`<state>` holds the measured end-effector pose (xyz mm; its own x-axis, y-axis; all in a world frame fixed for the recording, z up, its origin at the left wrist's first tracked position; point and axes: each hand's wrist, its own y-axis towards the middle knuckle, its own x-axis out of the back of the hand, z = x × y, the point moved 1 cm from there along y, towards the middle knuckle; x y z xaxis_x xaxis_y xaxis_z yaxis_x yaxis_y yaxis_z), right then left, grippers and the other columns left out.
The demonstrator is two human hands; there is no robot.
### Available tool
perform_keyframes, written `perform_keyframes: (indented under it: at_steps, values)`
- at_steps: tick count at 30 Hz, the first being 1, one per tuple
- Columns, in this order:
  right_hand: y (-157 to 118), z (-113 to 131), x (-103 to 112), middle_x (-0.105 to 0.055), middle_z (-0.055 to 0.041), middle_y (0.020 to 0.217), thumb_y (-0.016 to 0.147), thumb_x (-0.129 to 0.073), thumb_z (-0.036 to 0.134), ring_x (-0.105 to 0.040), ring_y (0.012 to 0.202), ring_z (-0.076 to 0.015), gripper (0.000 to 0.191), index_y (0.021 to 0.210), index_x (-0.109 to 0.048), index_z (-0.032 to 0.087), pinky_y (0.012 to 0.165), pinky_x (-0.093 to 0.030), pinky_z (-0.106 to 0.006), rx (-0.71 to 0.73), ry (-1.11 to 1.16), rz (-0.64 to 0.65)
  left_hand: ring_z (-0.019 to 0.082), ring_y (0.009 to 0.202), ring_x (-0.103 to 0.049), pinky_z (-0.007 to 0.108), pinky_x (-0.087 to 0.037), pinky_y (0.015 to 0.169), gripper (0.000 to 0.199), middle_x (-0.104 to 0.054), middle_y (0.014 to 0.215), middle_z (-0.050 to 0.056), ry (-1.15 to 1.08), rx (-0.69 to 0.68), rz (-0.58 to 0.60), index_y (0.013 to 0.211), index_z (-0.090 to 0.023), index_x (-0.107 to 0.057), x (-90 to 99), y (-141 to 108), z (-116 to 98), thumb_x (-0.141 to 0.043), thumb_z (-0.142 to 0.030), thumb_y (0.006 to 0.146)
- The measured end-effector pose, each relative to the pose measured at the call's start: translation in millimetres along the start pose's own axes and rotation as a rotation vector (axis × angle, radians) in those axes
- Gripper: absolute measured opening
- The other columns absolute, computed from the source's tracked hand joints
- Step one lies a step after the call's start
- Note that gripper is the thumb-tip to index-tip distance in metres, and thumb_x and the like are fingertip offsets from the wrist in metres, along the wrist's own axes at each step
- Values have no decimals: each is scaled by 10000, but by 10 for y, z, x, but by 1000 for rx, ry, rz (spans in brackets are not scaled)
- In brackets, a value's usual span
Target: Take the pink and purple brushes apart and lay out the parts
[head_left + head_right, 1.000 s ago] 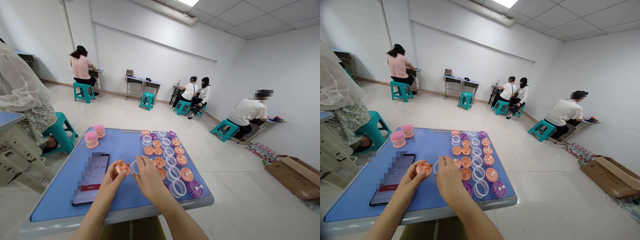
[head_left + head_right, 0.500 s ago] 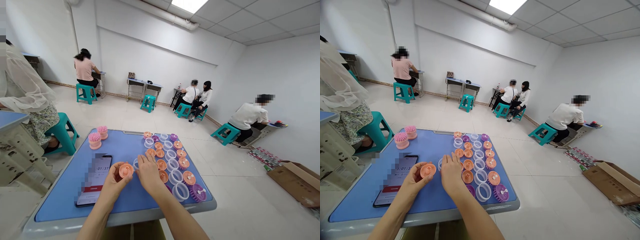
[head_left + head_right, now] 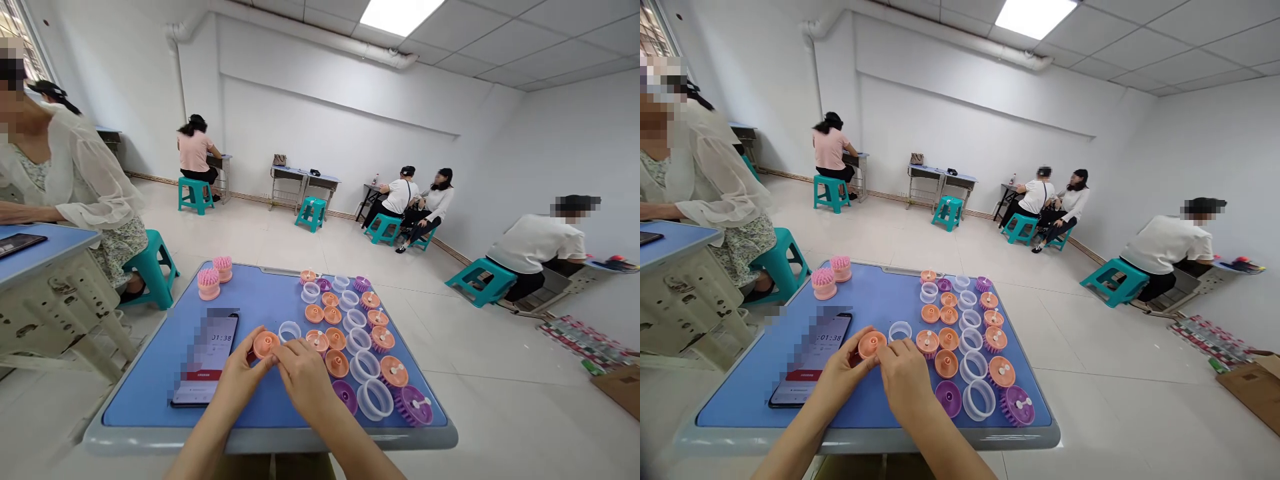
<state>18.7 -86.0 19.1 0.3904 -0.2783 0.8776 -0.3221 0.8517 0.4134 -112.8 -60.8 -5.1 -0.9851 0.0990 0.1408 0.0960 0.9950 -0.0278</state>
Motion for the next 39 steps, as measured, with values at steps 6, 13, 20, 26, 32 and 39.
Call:
perform_keyframes:
  at_steps: [6, 13, 20, 26, 32, 39]
  values:
    - [-122, 79, -30, -639, -78, 867, 774, -403, 19, -566, 746, -198, 340, 1027, -586, 155, 631, -470, -312, 16, -25, -19, 253, 1128, -517, 396, -391, 977, 467, -590, 1170, 103, 359, -137, -148, 1086, -177, -591, 2, 54, 111, -565, -395, 675]
    - [-598, 77, -135, -628, -75, 936, 789, -426, 89, -599, 788, -184, 280, 1008, -575, 182, 692, -514, -303, 36, 186, -104, 272, 1107, -517, 432, -383, 962, 452, -612, 1159, 88, 653, -197, -185, 1142, -183, -565, -67, 59, 186, -563, -333, 716]
    - [-695, -52, -249, -633, -65, 825, 792, -404, 91, -608, 705, -154, 233, 909, -584, 181, 624, -516, -252, 101, 342, -206, 257, 969, -544, 418, -435, 876, 321, -635, 1090, 75, 843, -390, -327, 1069, -208, -607, -139, 86, 296, -526, -267, 764]
    - [-707, -98, -283, -633, -63, 832, 805, -407, 96, -617, 725, -147, 230, 922, -584, 186, 643, -519, -238, 108, 415, -184, 255, 981, -553, 413, -457, 856, 328, -599, 1088, 105, 831, -380, -356, 1075, -186, -586, -165, 117, 286, -520, -195, 754]
    - [-766, -121, -364, -639, -76, 835, 820, -406, 81, -625, 733, -160, 243, 934, -590, 192, 647, -531, -258, 135, 425, -202, 242, 1007, -571, 394, -468, 867, 375, -575, 1120, 106, 791, -287, -326, 1108, -179, -556, -186, 119, 228, -533, -153, 735]
    - [-788, -152, -356, -652, -85, 839, 808, -453, 73, -640, 756, -163, 217, 942, -583, 182, 670, -547, -253, 182, 381, -234, 224, 992, -581, 380, -489, 837, 319, -587, 1107, 95, 643, -325, -346, 1104, -205, -563, -173, -18, 90, -489, -240, 796]
